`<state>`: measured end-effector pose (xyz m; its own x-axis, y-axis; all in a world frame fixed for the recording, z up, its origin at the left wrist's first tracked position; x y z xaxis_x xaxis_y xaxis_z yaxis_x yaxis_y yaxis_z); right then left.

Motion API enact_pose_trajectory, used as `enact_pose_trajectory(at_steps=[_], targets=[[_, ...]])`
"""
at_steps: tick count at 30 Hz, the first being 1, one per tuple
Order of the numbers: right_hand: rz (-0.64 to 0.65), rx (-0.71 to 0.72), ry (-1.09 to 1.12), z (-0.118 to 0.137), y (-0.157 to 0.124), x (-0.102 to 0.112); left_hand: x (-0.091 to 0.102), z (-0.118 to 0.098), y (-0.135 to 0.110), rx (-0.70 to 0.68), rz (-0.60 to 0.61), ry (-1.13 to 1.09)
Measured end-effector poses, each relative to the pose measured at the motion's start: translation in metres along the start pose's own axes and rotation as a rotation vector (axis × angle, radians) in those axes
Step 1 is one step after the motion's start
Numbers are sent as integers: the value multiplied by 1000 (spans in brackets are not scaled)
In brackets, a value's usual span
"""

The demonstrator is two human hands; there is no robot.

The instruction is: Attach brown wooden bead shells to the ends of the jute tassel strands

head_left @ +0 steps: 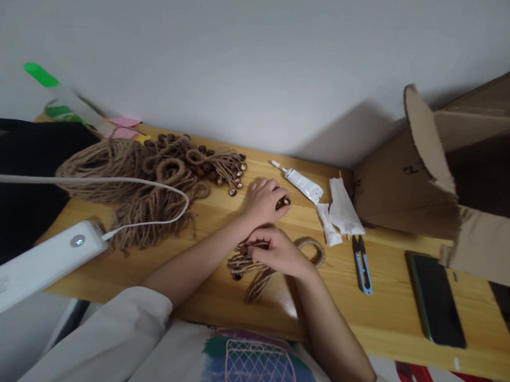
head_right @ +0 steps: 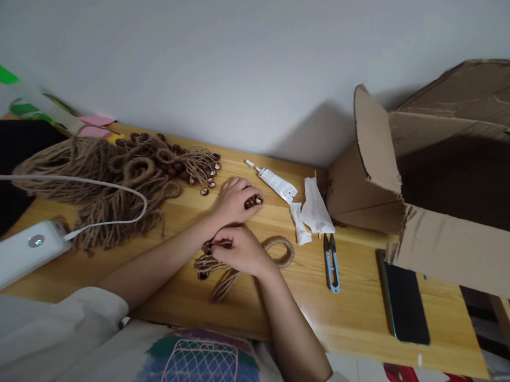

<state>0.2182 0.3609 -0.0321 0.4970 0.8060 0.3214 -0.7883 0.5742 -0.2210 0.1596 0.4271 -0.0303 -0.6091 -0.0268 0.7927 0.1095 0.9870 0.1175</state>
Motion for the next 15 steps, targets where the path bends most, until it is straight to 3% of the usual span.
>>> enact_pose_trajectory(at_steps=[15], targets=[[1,-11,3,-2,1,0,1,-3,1,-19,9,53]])
Point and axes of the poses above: each hand's wrist, its own y-axis towards the middle knuckle, its own x-axis out of the back of the hand, z = x × y, the point moved 6 cm from there along y, towards the middle knuckle, and after that the axes turned 9 degrees about -y, right-handed, at the moved point
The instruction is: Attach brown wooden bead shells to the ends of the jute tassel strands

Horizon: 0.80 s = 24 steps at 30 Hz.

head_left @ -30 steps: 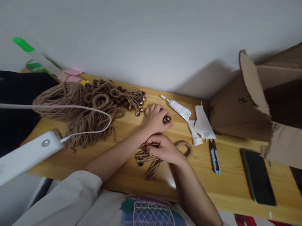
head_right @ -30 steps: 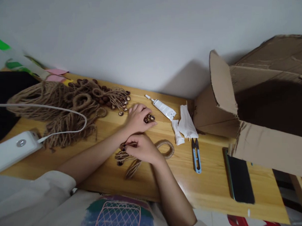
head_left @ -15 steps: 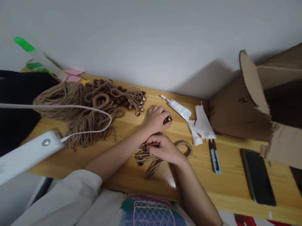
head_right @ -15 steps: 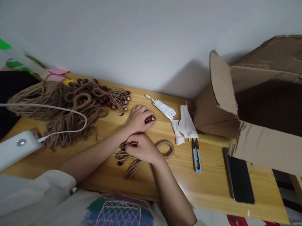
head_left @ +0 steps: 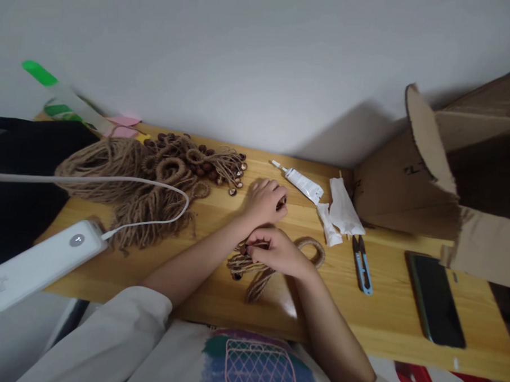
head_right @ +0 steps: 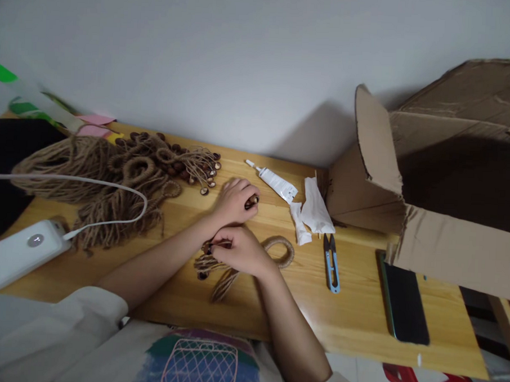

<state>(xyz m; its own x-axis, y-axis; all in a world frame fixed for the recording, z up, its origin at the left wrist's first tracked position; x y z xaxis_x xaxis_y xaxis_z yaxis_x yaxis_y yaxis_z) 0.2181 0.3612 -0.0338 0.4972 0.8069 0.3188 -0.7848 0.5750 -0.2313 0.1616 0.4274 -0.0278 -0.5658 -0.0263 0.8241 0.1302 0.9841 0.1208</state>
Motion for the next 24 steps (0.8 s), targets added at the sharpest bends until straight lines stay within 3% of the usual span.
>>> enact_pose_trajectory(at_steps=[24], targets=[[0,1,-6,1,0,0,-3,1,0,-32,23,0]])
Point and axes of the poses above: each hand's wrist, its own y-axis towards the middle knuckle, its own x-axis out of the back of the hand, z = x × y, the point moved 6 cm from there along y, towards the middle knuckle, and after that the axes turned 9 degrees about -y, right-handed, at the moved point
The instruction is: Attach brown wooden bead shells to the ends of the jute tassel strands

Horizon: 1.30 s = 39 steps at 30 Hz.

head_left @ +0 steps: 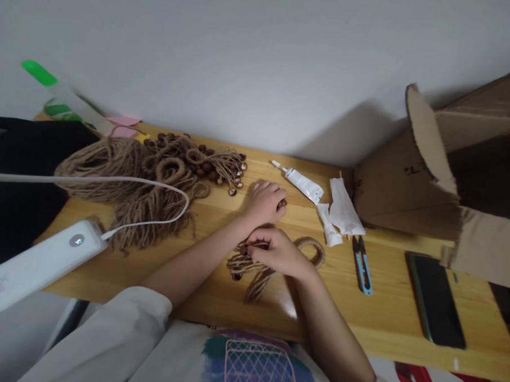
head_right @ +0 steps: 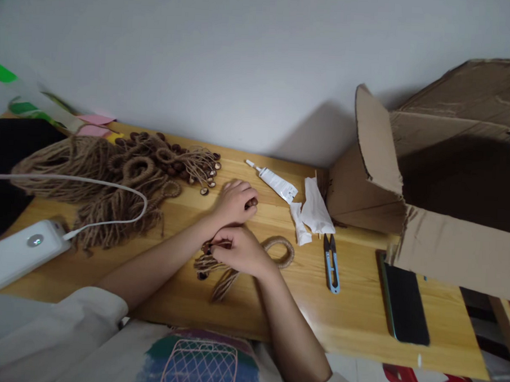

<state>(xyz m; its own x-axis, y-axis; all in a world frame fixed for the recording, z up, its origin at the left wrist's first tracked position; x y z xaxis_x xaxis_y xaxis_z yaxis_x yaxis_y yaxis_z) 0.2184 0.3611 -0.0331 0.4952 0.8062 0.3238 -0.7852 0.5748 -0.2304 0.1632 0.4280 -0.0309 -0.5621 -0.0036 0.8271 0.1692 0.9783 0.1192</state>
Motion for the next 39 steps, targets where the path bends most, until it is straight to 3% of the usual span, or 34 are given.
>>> enact_pose_trajectory(at_steps=[39], targets=[[8,-11,-2,-2,0,-2,-1,-2,1,-19,0,41]])
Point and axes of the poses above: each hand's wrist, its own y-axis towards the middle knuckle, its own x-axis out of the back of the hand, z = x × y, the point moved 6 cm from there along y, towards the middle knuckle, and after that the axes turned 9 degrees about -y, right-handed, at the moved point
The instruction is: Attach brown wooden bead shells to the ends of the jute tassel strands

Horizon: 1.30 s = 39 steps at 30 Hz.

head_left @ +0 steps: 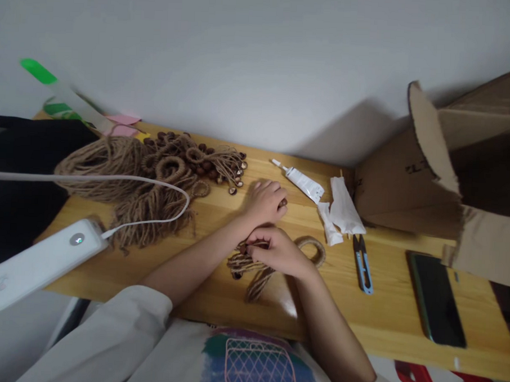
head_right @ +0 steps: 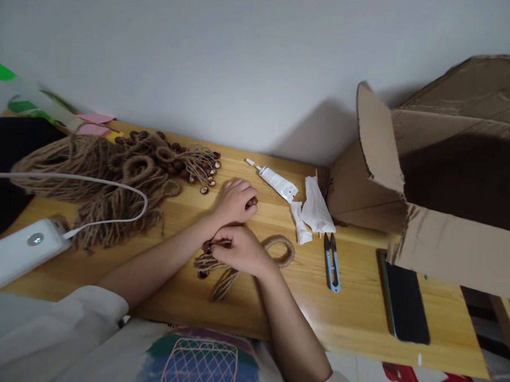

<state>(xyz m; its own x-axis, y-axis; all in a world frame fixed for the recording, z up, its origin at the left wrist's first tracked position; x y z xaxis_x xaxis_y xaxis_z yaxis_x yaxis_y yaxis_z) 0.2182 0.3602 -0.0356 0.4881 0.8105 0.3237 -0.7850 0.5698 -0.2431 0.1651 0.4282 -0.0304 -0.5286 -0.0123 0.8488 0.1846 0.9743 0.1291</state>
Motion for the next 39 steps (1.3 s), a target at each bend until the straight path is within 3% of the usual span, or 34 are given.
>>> enact_pose_trajectory(at_steps=[13,39], targets=[[11,-22,-2,-1,0,-1,-2,0,1,-60,0,1],[6,-9,-34,-1,-1,-1,2,-3,2,-48,21,-33]])
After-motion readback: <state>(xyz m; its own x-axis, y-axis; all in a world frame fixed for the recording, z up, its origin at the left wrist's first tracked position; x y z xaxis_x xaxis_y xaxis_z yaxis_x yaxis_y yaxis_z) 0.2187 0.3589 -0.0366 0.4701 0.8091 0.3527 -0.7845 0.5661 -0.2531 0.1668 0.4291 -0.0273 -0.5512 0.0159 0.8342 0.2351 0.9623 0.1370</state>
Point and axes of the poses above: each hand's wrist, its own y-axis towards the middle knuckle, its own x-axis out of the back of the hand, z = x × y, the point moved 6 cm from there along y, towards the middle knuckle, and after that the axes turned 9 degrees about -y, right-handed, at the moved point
